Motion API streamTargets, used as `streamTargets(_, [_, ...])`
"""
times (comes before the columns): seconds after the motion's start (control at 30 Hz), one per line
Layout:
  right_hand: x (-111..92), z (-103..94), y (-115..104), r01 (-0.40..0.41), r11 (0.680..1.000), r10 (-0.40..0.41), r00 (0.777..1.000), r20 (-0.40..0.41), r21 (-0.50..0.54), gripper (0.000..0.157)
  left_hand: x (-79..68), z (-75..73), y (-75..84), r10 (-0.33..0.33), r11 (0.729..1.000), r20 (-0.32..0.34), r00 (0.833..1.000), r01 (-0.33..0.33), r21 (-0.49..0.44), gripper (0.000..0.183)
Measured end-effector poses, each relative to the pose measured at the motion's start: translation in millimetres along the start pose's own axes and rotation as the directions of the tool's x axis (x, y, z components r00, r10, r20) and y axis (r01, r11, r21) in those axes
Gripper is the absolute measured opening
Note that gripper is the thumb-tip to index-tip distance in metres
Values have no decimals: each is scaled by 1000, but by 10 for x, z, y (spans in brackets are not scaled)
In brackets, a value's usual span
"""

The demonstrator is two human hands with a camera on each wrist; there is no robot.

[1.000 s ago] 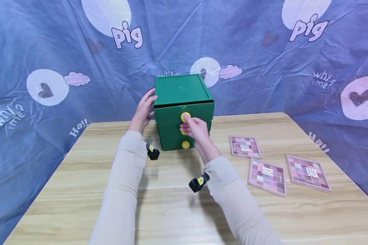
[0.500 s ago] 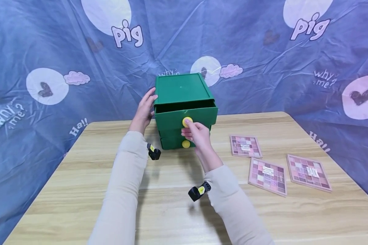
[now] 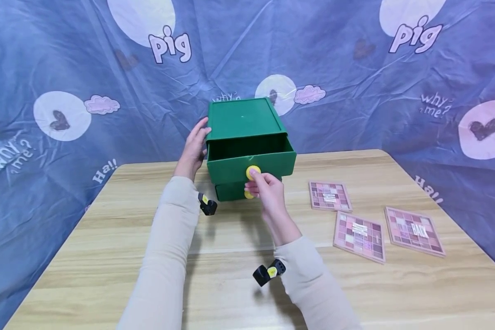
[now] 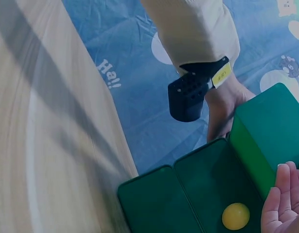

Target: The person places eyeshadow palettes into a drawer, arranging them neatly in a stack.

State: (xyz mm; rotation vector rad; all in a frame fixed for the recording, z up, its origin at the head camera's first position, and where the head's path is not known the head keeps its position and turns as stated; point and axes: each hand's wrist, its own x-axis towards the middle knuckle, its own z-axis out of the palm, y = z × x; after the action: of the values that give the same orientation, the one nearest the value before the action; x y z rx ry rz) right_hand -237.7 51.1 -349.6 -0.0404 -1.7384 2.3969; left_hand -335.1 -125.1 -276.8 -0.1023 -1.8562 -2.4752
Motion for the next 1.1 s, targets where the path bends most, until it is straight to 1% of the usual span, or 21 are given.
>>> streamTargets(0.03, [-86,27,-94,-4,1000,4,1000,-7,2,38,2,-2,-2,1,1000,-1,1000,-1,-2,46])
streamTargets(0.13, [-244,67,-242,-12,1000,12,1000,-15,7,30,6,-7,-8,-2,1000,-10,1000,2,-8,46])
streamTargets(0.17, [-282,73,-276,-20,1000,20,1000,-15,12,27,7,-10,-10,-5,1000,-13,1000,5,-9,46])
streamTargets(0.2, [-351,100,-357,-44,999,44,999,-29,1,27,8,-12,-12,-7,1000,-16,1000,7,-9,46])
streamTargets(0.33, [-424,114,-393,-66,998,66,997,-31,15,21,15,-20,-19,-14,1000,-23,1000,14,-4,46])
streamTargets(0.37, [-430,114,-374,-56,998,56,998,-34,13,22,16,-20,-19,-12,1000,-23,1000,12,0,45])
streamTargets(0.43, [-453,94,-356,-14,999,15,1000,-7,39,20,19,-23,-21,-6,1000,-20,1000,6,8,45])
streamTargets(0.5, [-319,17,-92,20,999,-20,1000,6,49,23,22,-26,-21,0,1000,-16,1000,0,14,45])
streamTargets(0.6, [-42,-130,400,54,997,-56,998,24,54,27,28,-30,-19,12,1000,-12,1000,-11,16,45])
streamTargets(0.67, [168,-209,768,63,998,-63,998,-2,27,33,32,-32,-18,17,1000,-11,1000,-17,13,45])
streamTargets(0.77, [235,-242,933,85,996,-84,996,-19,33,35,35,-36,-15,22,1000,-9,1000,-22,13,45])
streamTargets(0.8, [217,-238,934,93,995,-92,995,-25,33,38,36,-37,-14,23,1000,-7,1000,-23,12,45])
streamTargets(0.87, [209,-245,954,93,995,-91,995,-33,47,38,39,-35,-12,22,1000,-2,1000,-22,14,45])
streamTargets(1.1, [132,-258,955,80,996,-78,996,-41,31,40,45,-44,-21,12,1000,-5,1000,-12,13,46])
